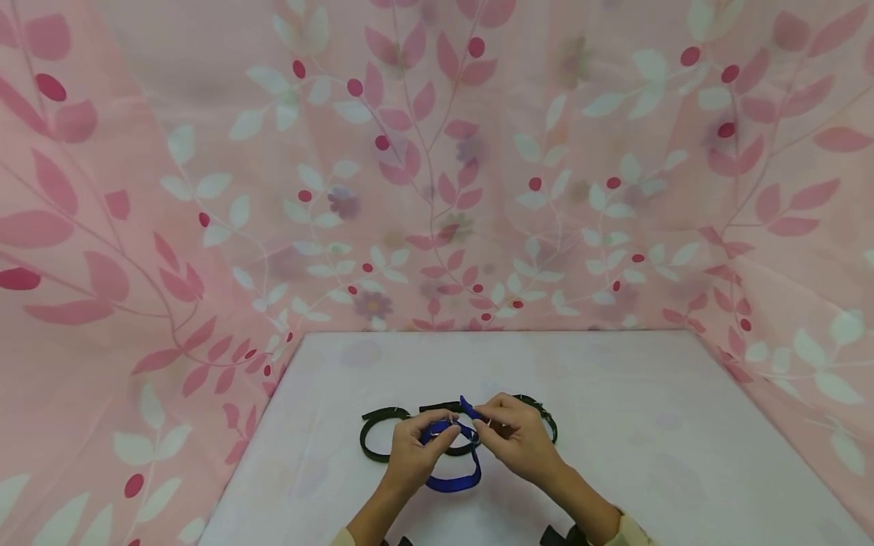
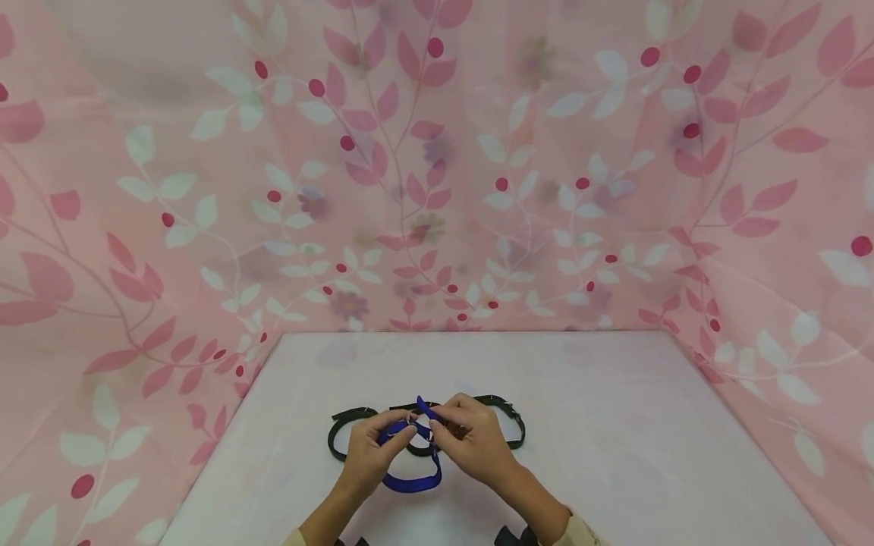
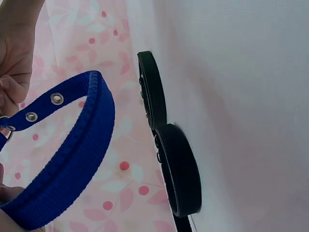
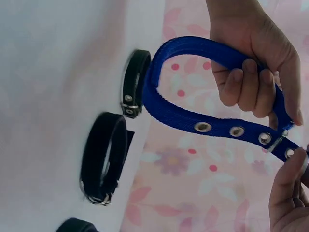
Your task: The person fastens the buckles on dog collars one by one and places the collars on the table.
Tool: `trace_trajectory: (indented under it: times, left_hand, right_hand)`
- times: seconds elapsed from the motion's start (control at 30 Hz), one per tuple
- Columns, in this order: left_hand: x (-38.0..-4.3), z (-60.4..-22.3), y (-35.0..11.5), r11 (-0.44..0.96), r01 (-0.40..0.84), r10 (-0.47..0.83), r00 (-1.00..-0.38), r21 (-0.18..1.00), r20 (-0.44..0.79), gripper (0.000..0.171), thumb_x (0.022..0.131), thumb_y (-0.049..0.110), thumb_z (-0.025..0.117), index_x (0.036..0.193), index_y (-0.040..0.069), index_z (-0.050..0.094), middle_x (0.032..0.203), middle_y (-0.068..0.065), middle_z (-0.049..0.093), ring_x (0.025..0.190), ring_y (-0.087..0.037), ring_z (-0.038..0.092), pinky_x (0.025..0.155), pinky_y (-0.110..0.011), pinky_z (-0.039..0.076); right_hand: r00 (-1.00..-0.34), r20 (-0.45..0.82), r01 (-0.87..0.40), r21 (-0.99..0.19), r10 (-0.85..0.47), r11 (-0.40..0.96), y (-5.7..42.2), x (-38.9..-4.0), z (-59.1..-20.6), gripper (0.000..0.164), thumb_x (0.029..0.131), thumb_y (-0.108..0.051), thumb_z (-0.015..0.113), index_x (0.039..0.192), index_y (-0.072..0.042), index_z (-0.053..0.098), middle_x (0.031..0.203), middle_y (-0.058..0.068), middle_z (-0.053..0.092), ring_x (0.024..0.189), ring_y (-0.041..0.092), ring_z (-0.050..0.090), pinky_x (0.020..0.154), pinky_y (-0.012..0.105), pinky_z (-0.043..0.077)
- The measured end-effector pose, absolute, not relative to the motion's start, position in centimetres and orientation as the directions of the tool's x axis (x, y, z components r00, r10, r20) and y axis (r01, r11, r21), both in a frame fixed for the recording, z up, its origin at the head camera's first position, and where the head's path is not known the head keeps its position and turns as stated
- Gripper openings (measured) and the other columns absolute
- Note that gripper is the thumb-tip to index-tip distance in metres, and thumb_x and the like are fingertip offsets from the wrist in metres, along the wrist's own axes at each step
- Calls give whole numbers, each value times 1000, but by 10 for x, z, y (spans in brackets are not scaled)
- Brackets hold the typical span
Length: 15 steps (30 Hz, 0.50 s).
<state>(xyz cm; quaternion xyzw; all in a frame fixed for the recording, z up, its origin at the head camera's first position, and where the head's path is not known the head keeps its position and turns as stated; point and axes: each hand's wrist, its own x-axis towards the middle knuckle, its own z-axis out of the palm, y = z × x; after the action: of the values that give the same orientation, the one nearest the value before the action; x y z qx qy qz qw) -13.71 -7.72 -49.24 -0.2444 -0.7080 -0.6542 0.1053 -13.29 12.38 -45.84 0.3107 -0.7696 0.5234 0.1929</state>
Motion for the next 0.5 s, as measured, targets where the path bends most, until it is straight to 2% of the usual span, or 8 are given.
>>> trace_trajectory:
  times: [0.2,0.33,0.43,0.5]
  left_hand:
    - [-140,-491,-79,31,546,193,-825,837,531,13,90,3,69,102,0,71,85,-13,71,69,-5,54,54,-20,48]
    - [-141,-489,-79,8,545,185,-824,838,535,13,90,2,69,103,1,71,85,-14,69,70,-5,53,55,-21,47]
    - [-141,-488,-79,4,544,187,-825,839,534,13,89,1,70,102,-1,71,87,-16,71,71,-4,54,56,-20,48]
    - [-140,-488,-79,7,533,185,-832,846,523,14,88,1,71,102,-2,71,88,-16,72,71,-5,55,57,-19,48]
  right_hand:
    - [-731,596,-670,-720,-333,183,123,-134,-452,20,90,0,69,109,1,73,86,5,63,53,1,56,44,20,49]
    - [-751,567,-616,-787,-338,49,120,-136,-454,25,92,9,61,116,9,65,91,18,62,48,15,59,42,26,50]
    - [-757,565,-595,-804,-328,-12,118,-137,-458,23,92,13,57,114,9,64,85,21,61,47,21,59,41,28,50]
    - [-744,593,-626,-780,-308,12,116,-138,-459,22,93,12,57,112,8,66,78,17,60,47,18,57,41,25,49]
